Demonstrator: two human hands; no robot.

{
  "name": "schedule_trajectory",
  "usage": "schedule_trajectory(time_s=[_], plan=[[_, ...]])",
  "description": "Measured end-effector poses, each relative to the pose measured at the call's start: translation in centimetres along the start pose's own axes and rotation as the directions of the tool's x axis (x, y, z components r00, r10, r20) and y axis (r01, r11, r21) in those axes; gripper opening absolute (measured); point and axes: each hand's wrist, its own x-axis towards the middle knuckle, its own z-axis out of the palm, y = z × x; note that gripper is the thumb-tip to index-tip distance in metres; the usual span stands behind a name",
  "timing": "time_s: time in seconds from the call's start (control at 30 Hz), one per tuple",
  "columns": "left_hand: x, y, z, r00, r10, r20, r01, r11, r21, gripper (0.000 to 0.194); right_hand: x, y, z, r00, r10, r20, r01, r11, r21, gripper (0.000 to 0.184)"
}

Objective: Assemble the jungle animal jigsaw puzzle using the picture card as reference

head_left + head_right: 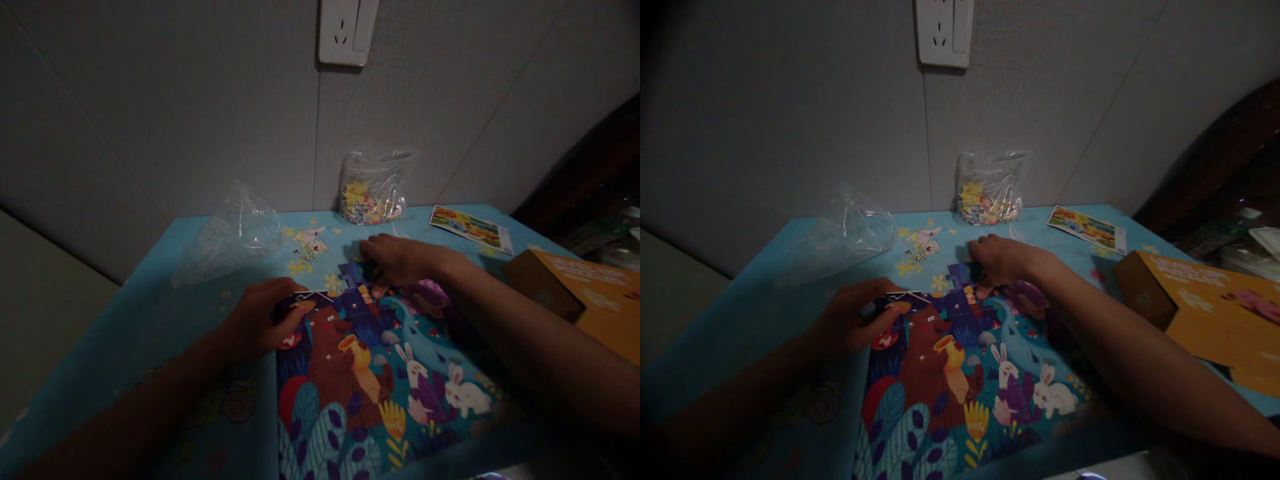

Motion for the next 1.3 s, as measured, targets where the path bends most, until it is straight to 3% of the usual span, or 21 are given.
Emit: schedule_trajectory(time_s=[0.17, 0.3, 0.5, 0.67, 0.8, 1.1, 1.2, 1.3], plan=[[0.3, 0.3, -0.1, 0.999, -0.043, 0.022, 0.043, 0.999, 0.008, 0.011, 0.1, 0.3, 0.3, 0.997, 0.038, 0.068, -0.047, 0.990, 0.133, 0.057], [0.6, 0.6, -0.2, 0.997, -0.075, -0.004, 0.075, 0.997, 0.025, 0.011, 0.4, 0.3, 0.9, 0.999, 0.021, 0.038, -0.030, 0.966, 0.255, 0.057], [0.4, 0.3, -0.2, 0.988, -0.148, -0.047, 0.151, 0.987, 0.053, 0.009, 1.0, 0.5, 1.7, 0.995, -0.060, -0.085, 0.081, 0.960, 0.269, 0.026], [0.2, -0.6, -0.1, 0.915, -0.389, -0.111, 0.395, 0.918, 0.038, 0.022, 1.1, 0.2, 1.3, 0.979, -0.084, -0.186, 0.151, 0.911, 0.384, 0.010], [0.4, -0.7, -0.4, 0.860, -0.488, -0.153, 0.499, 0.865, 0.049, 0.028, 1.3, -0.7, 1.3, 0.963, -0.061, -0.263, 0.180, 0.872, 0.456, 0.009], [0.8, -0.3, -0.5, 0.853, -0.476, -0.213, 0.502, 0.860, 0.089, 0.030, 1.5, -4.7, 2.9, 0.935, 0.052, -0.350, 0.139, 0.855, 0.500, 0.005], [0.8, -0.2, -0.4, 0.856, -0.465, -0.227, 0.496, 0.862, 0.104, 0.030, 1.8, -5.3, 3.4, 0.901, 0.022, -0.434, 0.216, 0.844, 0.491, 0.005], [0.9, -0.2, -0.3, 0.866, -0.451, -0.217, 0.483, 0.866, 0.126, 0.030, 2.2, -5.1, 4.1, 0.845, -0.106, -0.525, 0.373, 0.820, 0.435, 0.003]])
